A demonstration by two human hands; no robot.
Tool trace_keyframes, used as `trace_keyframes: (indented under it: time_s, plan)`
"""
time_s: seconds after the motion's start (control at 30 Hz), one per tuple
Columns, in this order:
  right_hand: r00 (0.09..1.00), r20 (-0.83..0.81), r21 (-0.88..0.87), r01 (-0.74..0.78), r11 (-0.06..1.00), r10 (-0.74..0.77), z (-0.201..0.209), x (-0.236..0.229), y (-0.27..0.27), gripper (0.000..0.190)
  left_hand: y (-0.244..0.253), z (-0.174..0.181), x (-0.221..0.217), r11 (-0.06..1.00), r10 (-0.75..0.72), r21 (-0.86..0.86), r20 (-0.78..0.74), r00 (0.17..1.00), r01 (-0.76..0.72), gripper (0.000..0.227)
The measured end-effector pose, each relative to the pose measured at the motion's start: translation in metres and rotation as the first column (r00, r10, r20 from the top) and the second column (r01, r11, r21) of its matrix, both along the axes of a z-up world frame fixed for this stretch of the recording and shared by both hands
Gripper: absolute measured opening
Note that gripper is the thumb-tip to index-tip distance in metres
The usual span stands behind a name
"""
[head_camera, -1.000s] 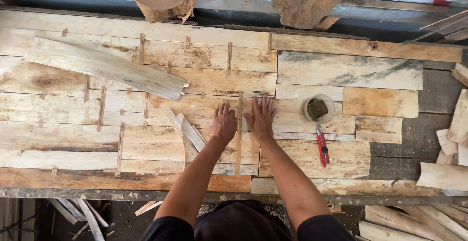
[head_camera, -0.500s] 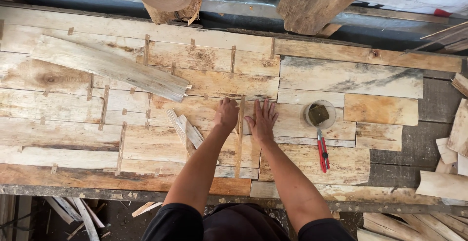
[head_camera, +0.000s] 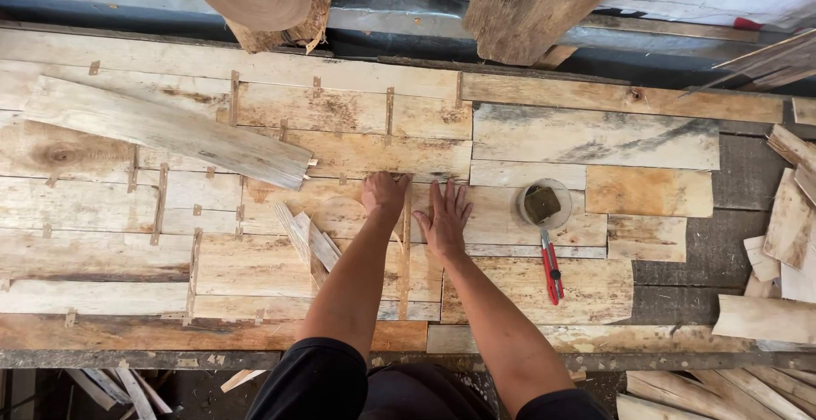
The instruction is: Cutting and fitting thin wood veneers onto a wooden surface pattern.
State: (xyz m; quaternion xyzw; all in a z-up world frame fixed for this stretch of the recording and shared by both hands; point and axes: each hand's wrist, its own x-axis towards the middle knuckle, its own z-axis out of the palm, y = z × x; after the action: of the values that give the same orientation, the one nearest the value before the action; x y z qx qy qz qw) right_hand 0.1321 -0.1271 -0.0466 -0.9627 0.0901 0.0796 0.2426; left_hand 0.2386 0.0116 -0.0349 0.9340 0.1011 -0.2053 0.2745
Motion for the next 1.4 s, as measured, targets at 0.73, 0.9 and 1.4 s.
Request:
trace_keyframes:
  time_s: [0.73,0.9,1.4]
  plan:
    - [0.999,0.040,0.021,0.016,1.000,-0.017,0.002,0.000,0.000,0.088,0.006,-0.033,-0.001,0.988,-0.148,0.039,0.046,0.988,0.147,0.055]
    - [1.000,0.014,0.027,0.005,1.000,-0.005,0.003,0.001,-0.001,0.088,0.005,-0.019,-0.001,0.987,-0.153,0.038,-0.025,0.988,0.154,0.052]
    - [1.000,0.013,0.012,0.014,1.000,-0.014,0.003,0.001,0.000,0.088,0.004,-0.015,-0.003,0.978,-0.192,0.075,-0.064,0.979,0.197,0.076]
